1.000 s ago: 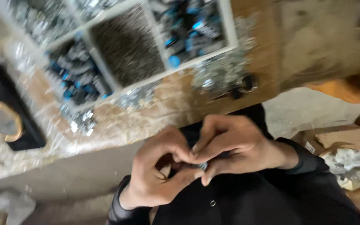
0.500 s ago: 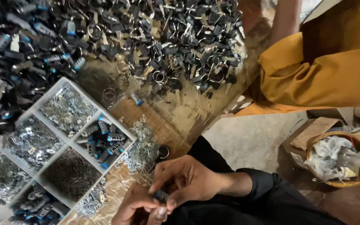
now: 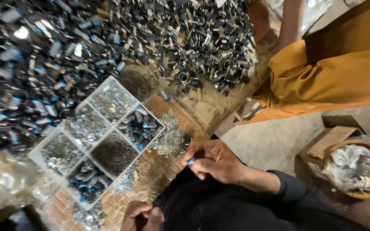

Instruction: The person sits at a workbench and assembles small lock components by hand. They pick up a gray cylindrical body with a blue cap, insert small metal pins and hooks into it, press the parts into place, and set the finished unit back on the table, repeating the cycle with parts from a compartment box.

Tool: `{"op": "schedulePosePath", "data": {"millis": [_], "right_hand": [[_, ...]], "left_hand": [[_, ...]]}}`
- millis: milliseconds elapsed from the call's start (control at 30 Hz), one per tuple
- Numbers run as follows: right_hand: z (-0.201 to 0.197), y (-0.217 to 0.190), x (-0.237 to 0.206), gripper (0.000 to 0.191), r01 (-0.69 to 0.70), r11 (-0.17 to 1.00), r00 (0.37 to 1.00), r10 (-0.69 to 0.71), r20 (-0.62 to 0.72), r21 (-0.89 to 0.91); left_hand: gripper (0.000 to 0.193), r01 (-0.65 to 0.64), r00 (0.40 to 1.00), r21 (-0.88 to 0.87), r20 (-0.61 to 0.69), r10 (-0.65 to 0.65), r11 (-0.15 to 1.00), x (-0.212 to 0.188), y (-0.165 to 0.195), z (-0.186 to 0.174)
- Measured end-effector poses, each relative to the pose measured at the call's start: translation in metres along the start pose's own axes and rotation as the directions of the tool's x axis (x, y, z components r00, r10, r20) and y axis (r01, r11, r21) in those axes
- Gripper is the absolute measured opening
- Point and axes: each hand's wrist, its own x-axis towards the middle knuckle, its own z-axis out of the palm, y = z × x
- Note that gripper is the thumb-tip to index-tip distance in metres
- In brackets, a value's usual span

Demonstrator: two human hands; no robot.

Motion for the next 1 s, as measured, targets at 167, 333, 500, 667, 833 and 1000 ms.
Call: {"op": "schedulePosePath", "data": {"millis": [167, 333, 500, 667, 833, 1000], "right_hand": [[-0.016, 0.005, -0.003, 0.014, 0.128, 0.983, 0.982, -0.144, -0.12, -0.129], [-0.026, 0.009, -0.012, 0.014, 0.172, 0.983, 0.961, -0.181, -0.21, -0.06], [-0.041, -0.014, -0.01, 0.019, 0.116, 0.976, 0.936, -0.169, -0.309, -0.182], [-0.031, -0.027, 0.011, 0.024, 0.081, 0.978, 0.983, -0.111, -0.149, -0.19], [0.019, 0.004, 0.037, 0.025, -0.089, 0.977, 0.988, 0.111, 0.108, -0.195], [0.059, 0.02, 0.055, 0.02, -0.127, 0.983, 0.948, 0.16, 0.275, -0.134]], "left_hand": [[0.024, 0.017, 1.0, 0.488, 0.012, -0.027, 0.873, 0.063, 0.067, 0.065], [0.027, -0.445, 0.879, 0.7, 0.46, 0.124, 0.559, 0.121, 0.097, 0.116], [0.022, -0.419, 0.908, 0.623, 0.303, 0.29, 0.661, 0.117, 0.105, 0.115], [0.027, 0.139, 0.987, -0.388, -0.027, -0.161, 0.911, 0.097, 0.089, 0.081], [0.021, -0.082, 0.981, -0.025, 0.174, 0.085, 0.996, 0.075, 0.06, 0.042], [0.012, 0.087, 0.991, 0.185, -0.115, -0.066, 0.979, 0.056, 0.055, -0.005]]}}
